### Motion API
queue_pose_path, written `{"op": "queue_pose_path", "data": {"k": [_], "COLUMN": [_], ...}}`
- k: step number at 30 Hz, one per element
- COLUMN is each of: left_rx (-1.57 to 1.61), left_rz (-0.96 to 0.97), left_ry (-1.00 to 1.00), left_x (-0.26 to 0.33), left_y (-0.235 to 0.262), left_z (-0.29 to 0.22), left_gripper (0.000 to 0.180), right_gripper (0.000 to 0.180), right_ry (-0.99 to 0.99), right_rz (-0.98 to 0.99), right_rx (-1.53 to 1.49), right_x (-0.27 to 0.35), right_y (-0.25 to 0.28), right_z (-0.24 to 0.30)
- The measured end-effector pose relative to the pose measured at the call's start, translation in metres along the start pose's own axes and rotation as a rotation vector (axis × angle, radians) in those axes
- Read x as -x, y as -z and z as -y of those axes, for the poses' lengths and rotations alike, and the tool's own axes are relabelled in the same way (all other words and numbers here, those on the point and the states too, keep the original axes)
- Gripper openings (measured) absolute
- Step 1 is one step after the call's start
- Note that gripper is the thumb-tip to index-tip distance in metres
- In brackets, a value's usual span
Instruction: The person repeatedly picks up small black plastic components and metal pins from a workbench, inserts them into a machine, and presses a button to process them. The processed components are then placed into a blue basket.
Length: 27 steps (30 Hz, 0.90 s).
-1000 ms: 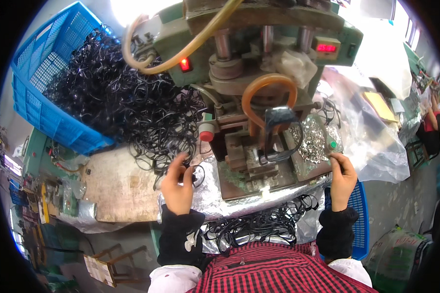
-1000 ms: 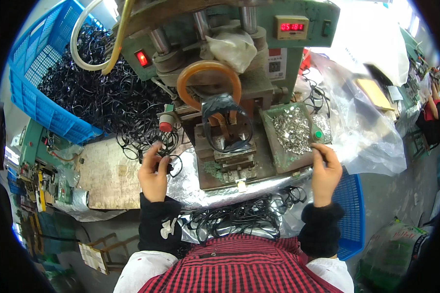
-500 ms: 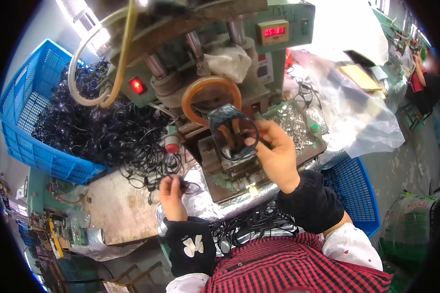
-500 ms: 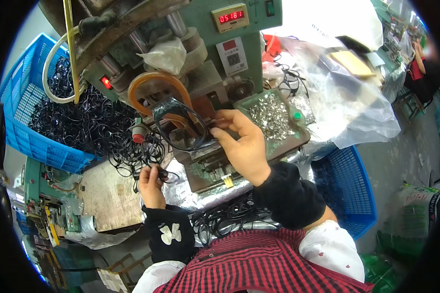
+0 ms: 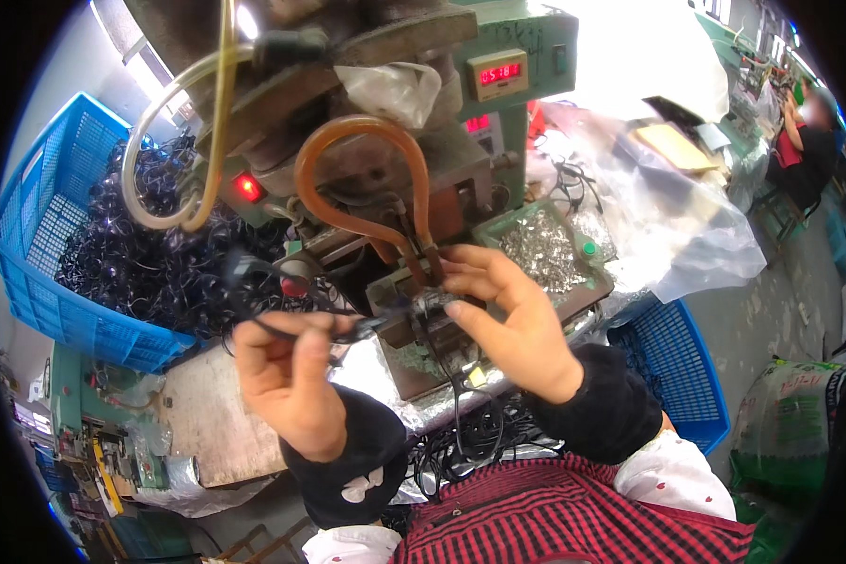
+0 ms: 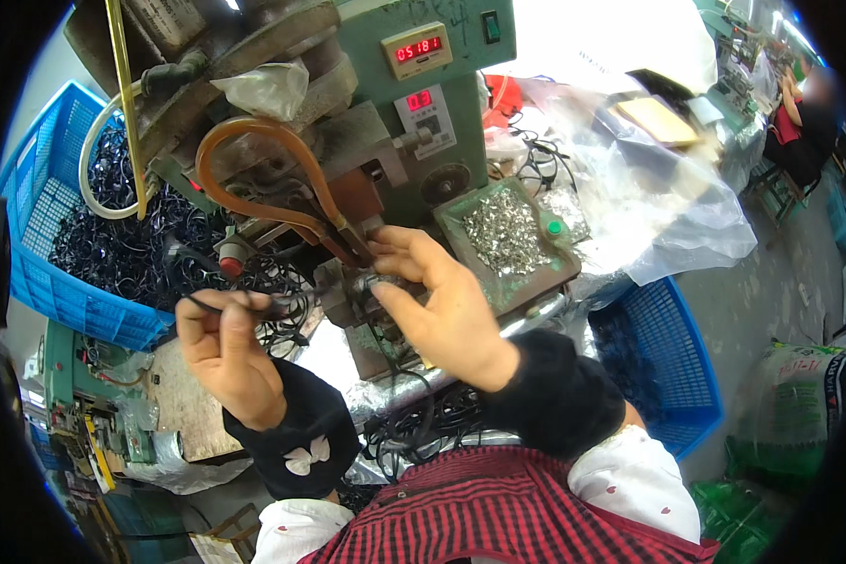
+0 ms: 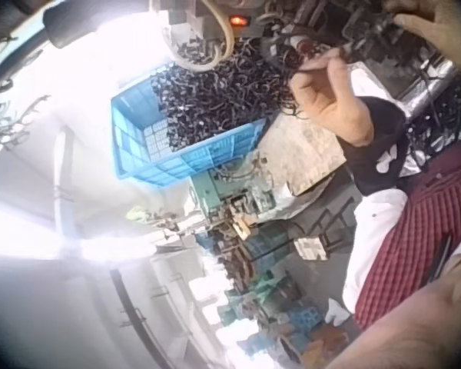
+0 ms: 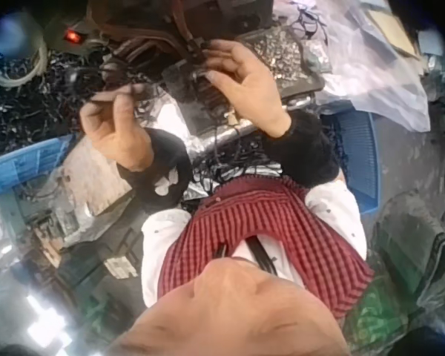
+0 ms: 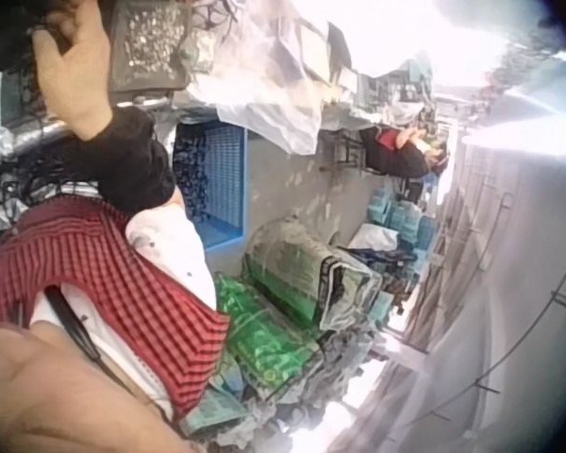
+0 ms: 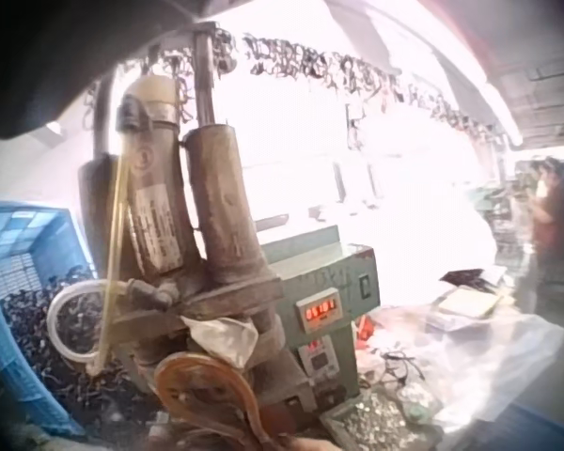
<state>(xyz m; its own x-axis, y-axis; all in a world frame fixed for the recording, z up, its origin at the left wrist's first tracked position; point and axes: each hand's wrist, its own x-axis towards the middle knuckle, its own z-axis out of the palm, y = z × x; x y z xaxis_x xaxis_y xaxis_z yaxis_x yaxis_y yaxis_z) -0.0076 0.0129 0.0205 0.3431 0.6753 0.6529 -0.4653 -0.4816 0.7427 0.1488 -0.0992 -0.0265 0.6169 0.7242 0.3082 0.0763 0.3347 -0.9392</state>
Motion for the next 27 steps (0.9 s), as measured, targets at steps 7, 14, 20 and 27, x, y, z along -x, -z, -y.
{"op": "queue_pose_path", "data": {"k": [7,14,20,27], "left_rx": [-0.103,-0.218,-0.233,-0.464], "left_rz": [0.165,0.198,0.217,-0.186], "left_ry": [0.245,0.163,0.149,0.13], "left_x": [0.016,0.013,0.012,0.076], "left_y": [-0.038,-0.042,-0.044,0.03], "left_z": [0.009,0.013,0.003,0.013], "left_gripper": [0.014,0.011,0.015,0.031], "right_gripper": [0.014,0.014,0.021,0.011], "right_ry": [0.207,0.245,0.21,0.306], "right_rz": [-0.308,-0.289,-0.219,-0.359], "right_rx": [1.325,1.162,1.354,1.141], "right_x": [-0.013,-0.031,-0.034,-0.025], "right_y": [0.111,0.12,0.093,0.106], "right_z": [-0.092,-0.102,-0.103,-0.088]}}
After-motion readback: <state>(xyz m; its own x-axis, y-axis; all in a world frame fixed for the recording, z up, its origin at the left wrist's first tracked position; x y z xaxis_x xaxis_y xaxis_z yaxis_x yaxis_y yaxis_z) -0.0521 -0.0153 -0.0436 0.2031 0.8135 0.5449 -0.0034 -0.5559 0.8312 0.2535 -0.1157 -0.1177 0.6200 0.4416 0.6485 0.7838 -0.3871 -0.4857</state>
